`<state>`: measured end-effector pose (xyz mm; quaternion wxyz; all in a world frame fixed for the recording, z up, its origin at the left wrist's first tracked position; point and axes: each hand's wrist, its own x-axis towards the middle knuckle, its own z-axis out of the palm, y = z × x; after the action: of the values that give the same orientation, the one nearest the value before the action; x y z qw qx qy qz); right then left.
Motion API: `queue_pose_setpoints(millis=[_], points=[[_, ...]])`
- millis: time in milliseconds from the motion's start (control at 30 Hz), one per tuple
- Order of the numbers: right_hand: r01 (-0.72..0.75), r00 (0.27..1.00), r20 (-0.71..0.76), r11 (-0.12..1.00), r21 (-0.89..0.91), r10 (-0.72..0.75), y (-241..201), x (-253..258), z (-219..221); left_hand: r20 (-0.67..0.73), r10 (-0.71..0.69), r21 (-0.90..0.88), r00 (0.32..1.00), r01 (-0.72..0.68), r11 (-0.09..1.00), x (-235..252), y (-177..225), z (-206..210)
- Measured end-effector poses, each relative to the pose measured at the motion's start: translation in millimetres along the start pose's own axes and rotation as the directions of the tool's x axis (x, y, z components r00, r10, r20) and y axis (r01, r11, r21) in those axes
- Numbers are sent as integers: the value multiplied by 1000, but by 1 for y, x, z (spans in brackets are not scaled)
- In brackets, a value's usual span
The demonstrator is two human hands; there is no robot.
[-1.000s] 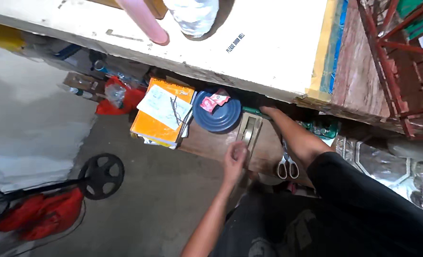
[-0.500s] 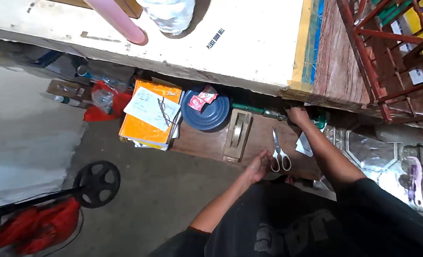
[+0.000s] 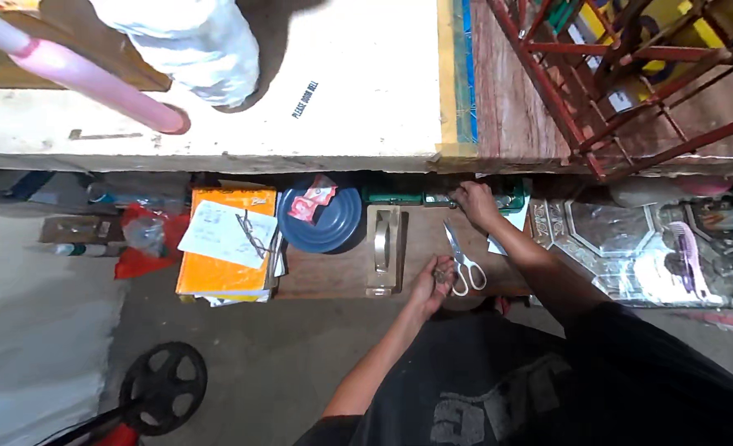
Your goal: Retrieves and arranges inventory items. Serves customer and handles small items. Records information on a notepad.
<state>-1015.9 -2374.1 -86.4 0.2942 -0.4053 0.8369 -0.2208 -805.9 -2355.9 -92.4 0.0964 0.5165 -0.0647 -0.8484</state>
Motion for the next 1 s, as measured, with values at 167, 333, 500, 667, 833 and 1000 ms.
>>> queue_pose_setpoints(millis=[167,333,500,667,833,1000], points=[[65,929,329,952,299,-167,-6,-58,-12,20,-16,-63,1000,17,998,5,5,17],[-86,995,-68,967,-242,71,57,-38,-58,51,-60,-26,997,62,998,5,4,21],[-262,962,-71,806,-531,265,78,-5,-53,19,-50,51,999,49,998,1,-5,17],[-293,951,-70,808,-511,300,77,0,-47,20,-23,65,1000,22,998,0,-10,4],[-304,953,-151,863,-404,264,82,-8,-65,-13,-6,40,1000,6,999,1,-8,-6],[-263,965,-154,820,-508,214,87,-1,-52,-10,-21,60,1000,22,998,2,-8,-6]])
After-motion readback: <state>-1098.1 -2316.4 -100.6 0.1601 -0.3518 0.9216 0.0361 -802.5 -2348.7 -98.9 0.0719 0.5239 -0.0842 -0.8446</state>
